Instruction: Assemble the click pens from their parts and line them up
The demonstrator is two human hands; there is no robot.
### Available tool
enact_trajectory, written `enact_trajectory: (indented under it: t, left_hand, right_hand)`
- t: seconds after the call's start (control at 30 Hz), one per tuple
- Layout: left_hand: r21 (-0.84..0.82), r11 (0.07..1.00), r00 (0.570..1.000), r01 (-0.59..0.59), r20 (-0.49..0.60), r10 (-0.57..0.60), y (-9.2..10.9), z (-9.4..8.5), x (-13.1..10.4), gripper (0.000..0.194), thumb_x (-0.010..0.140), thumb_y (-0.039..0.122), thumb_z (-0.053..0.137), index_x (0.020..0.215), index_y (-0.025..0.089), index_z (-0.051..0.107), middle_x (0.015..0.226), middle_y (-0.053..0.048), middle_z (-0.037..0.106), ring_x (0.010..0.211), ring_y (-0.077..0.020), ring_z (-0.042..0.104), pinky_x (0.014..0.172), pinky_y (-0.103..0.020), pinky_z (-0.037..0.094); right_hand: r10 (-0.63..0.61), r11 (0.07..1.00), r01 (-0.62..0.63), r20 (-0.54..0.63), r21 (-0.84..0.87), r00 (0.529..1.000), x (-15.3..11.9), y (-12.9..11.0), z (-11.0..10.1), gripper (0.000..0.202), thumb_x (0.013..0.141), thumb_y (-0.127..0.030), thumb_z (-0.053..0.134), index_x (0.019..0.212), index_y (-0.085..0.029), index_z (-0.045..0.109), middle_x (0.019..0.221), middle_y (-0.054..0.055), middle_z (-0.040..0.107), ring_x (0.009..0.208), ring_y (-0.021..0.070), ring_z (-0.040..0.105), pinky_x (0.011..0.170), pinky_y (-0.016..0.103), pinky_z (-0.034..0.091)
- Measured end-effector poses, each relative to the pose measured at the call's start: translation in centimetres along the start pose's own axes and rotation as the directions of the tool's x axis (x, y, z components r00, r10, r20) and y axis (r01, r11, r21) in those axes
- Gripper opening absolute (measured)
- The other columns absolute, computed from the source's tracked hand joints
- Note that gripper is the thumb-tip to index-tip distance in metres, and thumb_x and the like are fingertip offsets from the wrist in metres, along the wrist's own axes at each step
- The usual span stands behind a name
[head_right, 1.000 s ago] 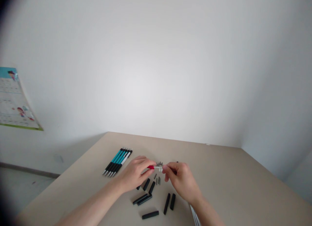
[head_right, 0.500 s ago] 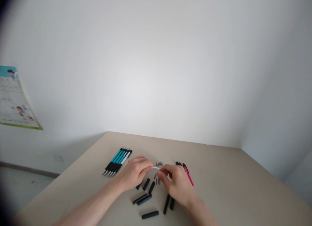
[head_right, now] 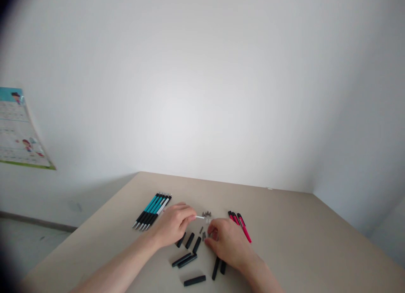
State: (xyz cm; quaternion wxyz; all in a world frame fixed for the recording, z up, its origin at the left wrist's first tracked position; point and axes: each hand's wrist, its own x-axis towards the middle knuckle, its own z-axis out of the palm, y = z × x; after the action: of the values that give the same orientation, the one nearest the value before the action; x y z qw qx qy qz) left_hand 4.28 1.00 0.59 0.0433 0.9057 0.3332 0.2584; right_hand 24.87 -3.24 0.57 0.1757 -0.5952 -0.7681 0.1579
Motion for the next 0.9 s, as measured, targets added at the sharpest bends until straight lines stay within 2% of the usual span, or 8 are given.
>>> enact_trajectory:
  t: [0.13, 0.33, 0.73, 0.9]
  left_hand:
    - [0.002, 1.000, 1.000, 0.000, 0.001, 0.000, 0.02, -0.01, 0.01, 0.021, 0.092, 0.014, 0.043, 0.082, 0.020, 0.061, 0.076, 0.000, 0.065, 0.075, -0.0159, 0.058, 0.066, -0.024, 0.038]
    - [0.008, 1.000, 1.000, 0.000, 0.004, 0.000, -0.04, 0.11, 0.10, 0.023, 0.092, 0.015, 0.044, 0.079, 0.019, 0.062, 0.073, -0.001, 0.064, 0.074, -0.0159, 0.057, 0.066, -0.024, 0.038]
    - [0.043, 0.999, 0.999, -0.026, 0.033, 0.024, -0.05, 0.23, 0.06, 0.023, 0.092, 0.016, 0.045, 0.077, 0.020, 0.062, 0.070, -0.001, 0.063, 0.072, -0.0158, 0.058, 0.066, -0.024, 0.039]
    - [0.044, 0.999, 0.999, -0.024, 0.044, 0.022, -0.04, 0.31, 0.12, 0.023, 0.093, 0.016, 0.044, 0.080, 0.020, 0.063, 0.072, -0.001, 0.064, 0.074, -0.0157, 0.059, 0.066, -0.024, 0.040]
  right_hand:
    - [-0.062, 0.997, 0.066, -0.091, 0.045, 0.994, 0.04, -0.09, -0.38, 0.014, 0.077, -0.020, 0.052, 0.081, -0.022, 0.065, 0.075, 0.001, 0.068, 0.066, 0.0159, 0.058, 0.064, 0.025, 0.040]
    - [-0.203, 0.971, 0.226, -0.228, 0.079, 0.952, 0.00, -0.40, -0.52, 0.018, 0.086, -0.020, 0.047, 0.085, -0.021, 0.064, 0.079, 0.002, 0.064, 0.064, 0.0143, 0.053, 0.062, 0.025, 0.040]
    - [-0.258, 0.942, 0.300, -0.248, 0.149, 0.934, 0.10, -0.10, -0.13, 0.021, 0.086, -0.014, 0.048, 0.101, -0.020, 0.062, 0.081, 0.002, 0.062, 0.073, 0.0142, 0.058, 0.064, 0.023, 0.045]
    - [-0.283, 0.938, 0.321, -0.248, 0.133, 0.927, 0.07, -0.19, -0.17, 0.024, 0.087, -0.012, 0.046, 0.105, -0.021, 0.060, 0.085, 0.003, 0.061, 0.071, 0.0133, 0.059, 0.066, 0.024, 0.046]
